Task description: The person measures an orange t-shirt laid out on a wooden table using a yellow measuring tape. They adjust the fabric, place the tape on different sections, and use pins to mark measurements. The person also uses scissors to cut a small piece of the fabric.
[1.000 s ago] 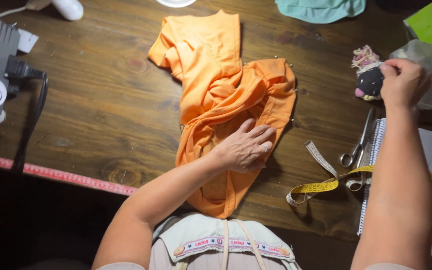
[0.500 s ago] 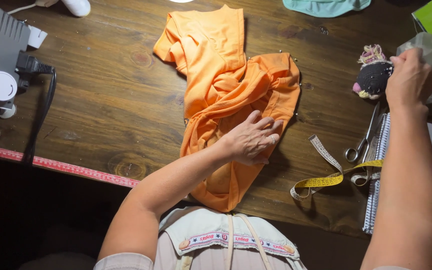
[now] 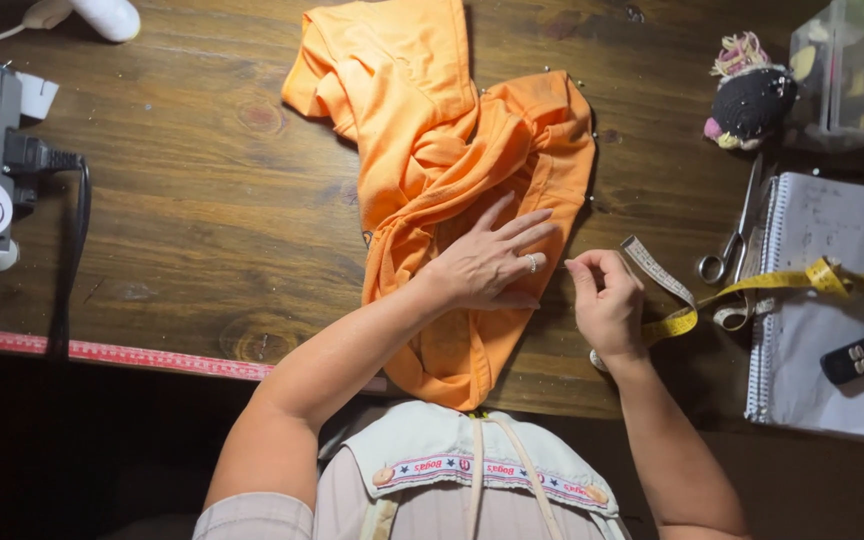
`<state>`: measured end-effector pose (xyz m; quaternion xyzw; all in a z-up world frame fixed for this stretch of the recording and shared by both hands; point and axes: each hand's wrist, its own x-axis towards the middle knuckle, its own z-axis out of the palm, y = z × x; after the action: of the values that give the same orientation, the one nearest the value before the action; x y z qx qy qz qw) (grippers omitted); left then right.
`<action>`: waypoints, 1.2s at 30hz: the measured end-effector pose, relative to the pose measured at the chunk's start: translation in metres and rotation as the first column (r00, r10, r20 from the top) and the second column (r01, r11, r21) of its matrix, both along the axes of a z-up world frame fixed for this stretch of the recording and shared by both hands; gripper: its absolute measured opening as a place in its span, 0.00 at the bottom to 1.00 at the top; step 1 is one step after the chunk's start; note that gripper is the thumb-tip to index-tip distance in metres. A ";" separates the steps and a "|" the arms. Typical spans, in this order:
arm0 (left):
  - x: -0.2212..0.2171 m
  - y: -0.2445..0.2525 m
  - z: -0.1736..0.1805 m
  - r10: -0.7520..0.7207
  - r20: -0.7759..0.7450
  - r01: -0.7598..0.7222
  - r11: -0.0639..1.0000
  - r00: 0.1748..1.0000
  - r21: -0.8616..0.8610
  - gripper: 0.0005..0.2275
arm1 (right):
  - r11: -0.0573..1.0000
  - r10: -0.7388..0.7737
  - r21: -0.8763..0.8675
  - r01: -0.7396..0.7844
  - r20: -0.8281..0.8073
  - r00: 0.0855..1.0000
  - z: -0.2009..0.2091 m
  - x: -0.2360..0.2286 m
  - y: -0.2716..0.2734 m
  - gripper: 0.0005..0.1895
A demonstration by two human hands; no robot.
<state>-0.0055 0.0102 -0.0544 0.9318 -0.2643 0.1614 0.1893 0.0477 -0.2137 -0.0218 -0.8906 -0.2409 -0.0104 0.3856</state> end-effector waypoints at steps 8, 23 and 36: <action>0.001 -0.009 -0.017 -0.067 0.312 0.118 0.982 0.948 -0.149 0.16 | 0.999 0.027 0.020 -0.031 0.201 0.979 -0.017 -0.005 0.001 0.08; -0.003 -0.007 -0.006 -0.051 0.226 0.096 0.976 0.973 -0.196 0.16 | 0.985 0.144 -0.130 -0.115 0.246 0.958 -0.033 -0.003 -0.015 0.08; 0.007 -0.005 -0.007 0.013 -0.190 -0.123 0.805 0.982 -0.580 0.07 | 0.993 0.051 0.109 -0.048 -0.025 0.998 -0.026 -0.006 -0.004 0.05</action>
<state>0.0012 0.0050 -0.0609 0.8465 -0.1495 0.1589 0.4856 0.0412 -0.2180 -0.0477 -0.8622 -0.2566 -0.0017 0.4368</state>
